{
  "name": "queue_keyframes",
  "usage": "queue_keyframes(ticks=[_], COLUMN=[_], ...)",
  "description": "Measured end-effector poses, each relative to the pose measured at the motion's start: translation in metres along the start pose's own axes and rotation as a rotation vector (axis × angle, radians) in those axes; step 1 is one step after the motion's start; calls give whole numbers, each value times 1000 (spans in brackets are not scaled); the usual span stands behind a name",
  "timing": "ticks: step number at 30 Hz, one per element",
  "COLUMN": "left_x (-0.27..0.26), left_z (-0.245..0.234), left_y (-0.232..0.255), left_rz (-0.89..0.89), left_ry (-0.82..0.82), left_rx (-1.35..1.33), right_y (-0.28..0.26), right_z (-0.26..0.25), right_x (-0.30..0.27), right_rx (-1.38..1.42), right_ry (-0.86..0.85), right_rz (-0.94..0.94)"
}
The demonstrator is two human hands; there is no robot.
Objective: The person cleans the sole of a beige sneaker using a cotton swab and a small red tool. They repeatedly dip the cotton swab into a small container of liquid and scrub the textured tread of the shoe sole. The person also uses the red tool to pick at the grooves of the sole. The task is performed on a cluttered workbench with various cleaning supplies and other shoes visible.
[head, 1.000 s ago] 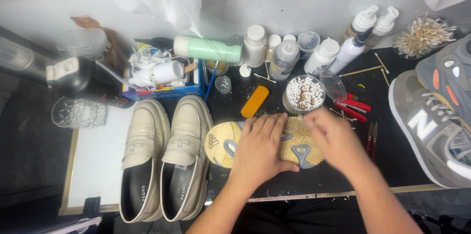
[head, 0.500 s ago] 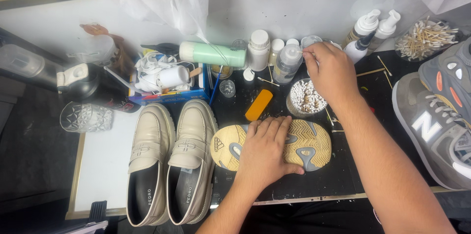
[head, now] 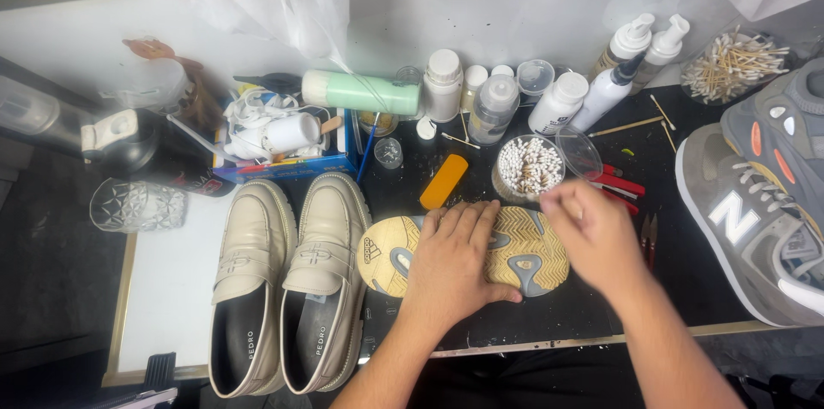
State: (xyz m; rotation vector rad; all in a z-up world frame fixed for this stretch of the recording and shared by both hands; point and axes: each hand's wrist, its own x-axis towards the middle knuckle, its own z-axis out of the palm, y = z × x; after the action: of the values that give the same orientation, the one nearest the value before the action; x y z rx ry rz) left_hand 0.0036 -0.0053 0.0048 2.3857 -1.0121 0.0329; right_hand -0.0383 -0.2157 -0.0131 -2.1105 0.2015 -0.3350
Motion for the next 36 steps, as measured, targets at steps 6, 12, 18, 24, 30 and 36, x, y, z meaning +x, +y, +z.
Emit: queue_keyframes(ticks=[6,12,18,24,30,36], left_x=[1,2,3,2,3,4], left_z=[1,1,1,1,0,1], left_y=[2,3,5,6,6,5], left_rz=[-22,-15,-23,-26,-36,-51], left_ry=[-14,-11,-13,-23,-26,-28], left_rx=[-7,4,7,19,29,11], right_y=[21,26,27,24,16,18], right_z=[9,11,11,24,13,19], right_x=[-44,-48,-51,-43,-43,-43], right_rx=[75,25,-35,-154,-225,-150], right_ry=[-114,-102,-116,-27,-126,-63], right_rz=[235,204,152,-86,6,-96])
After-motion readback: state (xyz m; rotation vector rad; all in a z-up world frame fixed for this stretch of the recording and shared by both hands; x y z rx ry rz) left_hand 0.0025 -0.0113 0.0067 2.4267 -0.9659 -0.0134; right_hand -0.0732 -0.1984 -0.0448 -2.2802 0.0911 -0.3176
